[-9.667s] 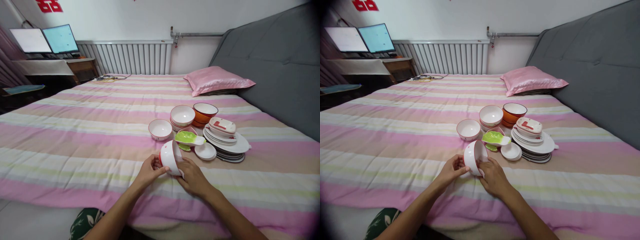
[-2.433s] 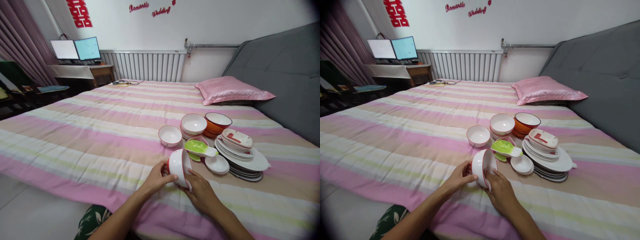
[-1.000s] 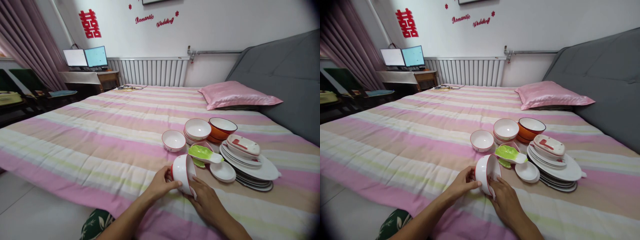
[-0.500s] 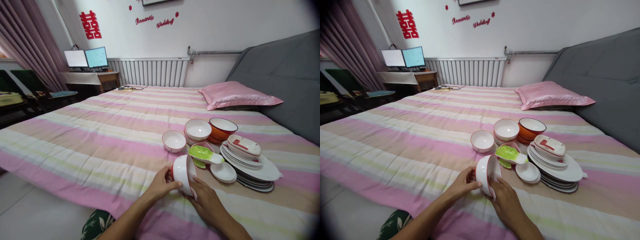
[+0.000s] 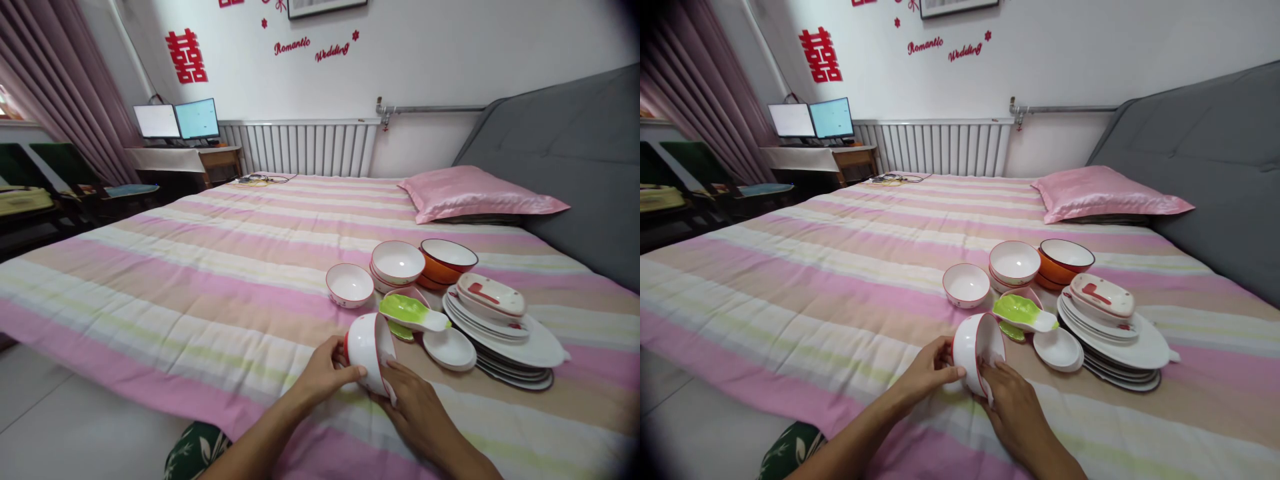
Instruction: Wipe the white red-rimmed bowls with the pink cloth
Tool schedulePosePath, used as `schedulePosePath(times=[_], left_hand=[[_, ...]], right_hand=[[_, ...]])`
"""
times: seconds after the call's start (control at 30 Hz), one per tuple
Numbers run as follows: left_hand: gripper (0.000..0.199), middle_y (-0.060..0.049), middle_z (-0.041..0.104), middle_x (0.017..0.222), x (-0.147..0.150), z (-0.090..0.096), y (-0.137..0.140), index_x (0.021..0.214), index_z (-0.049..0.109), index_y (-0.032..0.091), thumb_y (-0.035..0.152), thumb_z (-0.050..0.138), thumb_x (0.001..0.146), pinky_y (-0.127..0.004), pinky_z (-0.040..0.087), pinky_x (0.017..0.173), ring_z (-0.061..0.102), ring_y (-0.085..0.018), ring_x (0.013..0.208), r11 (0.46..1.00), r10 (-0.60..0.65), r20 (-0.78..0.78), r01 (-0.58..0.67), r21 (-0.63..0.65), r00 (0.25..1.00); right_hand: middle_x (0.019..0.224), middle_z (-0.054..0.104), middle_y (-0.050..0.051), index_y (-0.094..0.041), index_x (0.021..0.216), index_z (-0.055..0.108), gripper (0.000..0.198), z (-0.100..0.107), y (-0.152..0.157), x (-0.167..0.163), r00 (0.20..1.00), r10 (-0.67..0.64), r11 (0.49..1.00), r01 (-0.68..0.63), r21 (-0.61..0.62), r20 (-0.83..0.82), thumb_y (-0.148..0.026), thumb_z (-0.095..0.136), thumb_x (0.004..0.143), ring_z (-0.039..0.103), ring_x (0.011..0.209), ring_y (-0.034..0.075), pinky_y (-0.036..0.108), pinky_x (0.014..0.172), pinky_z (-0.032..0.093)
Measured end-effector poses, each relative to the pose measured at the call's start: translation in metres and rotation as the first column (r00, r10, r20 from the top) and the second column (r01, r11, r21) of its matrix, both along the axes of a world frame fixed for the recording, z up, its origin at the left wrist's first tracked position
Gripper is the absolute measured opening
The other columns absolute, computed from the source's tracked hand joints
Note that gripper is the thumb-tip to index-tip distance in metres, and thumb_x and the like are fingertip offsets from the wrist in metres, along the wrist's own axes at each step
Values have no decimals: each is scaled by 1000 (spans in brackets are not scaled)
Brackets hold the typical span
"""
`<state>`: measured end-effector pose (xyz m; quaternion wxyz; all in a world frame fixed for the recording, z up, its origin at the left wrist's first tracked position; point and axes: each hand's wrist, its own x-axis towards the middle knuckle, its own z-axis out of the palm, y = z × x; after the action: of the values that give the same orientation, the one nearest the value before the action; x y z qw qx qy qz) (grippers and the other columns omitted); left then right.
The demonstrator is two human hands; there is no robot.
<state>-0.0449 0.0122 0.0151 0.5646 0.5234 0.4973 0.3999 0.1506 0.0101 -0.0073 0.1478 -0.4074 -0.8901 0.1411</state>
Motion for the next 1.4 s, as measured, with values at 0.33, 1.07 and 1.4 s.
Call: schedulePosePath(times=[0.33,1.07,1.4], left_hand=[[60,-10,63,95,0,-4,1,108,57,8,38,76,60,-30,40,69,54,-19,80,1000,12,1,-12,4,1000],[40,-5,64,83,3,3,-1,96,63,11,29,71,62,-29,39,69,55,-18,77,994,97,150,-89,-56,984],[48,-10,66,92,3,-5,1,102,61,10,34,75,63,-32,42,73,57,-21,83,999,30,117,-32,12,993]], right_hand=[[110,67,10,-18,107,62,25,-2,0,0,999,5,1000,-4,27,-46,-18,50,84,60,106,26,42,99,42],[127,58,12,-20,126,51,48,3,2,3,998,50,999,-50,0,-47,-14,51,78,52,119,27,54,108,25],[79,70,9,-18,82,67,30,6,-8,-4,960,-127,992,122,-36,-248,-39,46,90,65,76,23,32,71,49]])
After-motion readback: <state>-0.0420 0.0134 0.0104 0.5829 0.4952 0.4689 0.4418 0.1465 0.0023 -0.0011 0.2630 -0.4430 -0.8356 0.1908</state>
